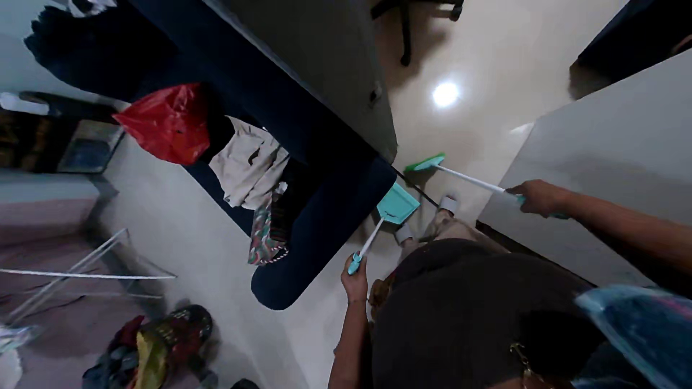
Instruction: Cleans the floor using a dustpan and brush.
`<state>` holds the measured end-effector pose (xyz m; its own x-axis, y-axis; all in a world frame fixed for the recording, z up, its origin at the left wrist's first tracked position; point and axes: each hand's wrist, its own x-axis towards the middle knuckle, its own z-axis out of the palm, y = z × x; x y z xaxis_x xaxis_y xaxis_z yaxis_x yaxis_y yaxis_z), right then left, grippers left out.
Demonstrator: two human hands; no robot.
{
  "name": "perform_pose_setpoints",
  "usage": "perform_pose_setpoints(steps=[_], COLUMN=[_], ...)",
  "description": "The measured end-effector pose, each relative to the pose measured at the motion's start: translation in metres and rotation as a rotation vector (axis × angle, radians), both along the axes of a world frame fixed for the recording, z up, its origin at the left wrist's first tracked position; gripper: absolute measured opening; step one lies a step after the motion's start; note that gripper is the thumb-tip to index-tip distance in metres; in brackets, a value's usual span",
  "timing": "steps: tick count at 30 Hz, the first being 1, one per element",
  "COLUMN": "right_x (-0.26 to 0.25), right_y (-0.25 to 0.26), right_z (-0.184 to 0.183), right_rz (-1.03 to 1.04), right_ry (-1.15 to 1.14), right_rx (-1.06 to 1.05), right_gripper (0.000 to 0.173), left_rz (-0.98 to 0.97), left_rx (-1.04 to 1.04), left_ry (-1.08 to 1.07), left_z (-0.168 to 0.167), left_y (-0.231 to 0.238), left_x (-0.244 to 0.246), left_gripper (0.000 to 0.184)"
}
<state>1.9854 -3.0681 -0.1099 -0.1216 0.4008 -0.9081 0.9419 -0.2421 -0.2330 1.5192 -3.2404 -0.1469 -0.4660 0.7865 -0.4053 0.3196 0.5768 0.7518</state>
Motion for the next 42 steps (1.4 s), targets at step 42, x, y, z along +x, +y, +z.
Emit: perform_pose_setpoints(steps=[42], right_x=[-0.016], right_y=[-0.179], right_z=[-0.005], right_rz=[-0.862], right_ry=[0.022], right_rx=[0.052], right_gripper=[0.048], left_rz=[-0.367], left_rx=[-0.073], left_ry=[-0.030], left_z=[-0.045], left_y=[0.035], left_x=[0.035], left_gripper=[0.032])
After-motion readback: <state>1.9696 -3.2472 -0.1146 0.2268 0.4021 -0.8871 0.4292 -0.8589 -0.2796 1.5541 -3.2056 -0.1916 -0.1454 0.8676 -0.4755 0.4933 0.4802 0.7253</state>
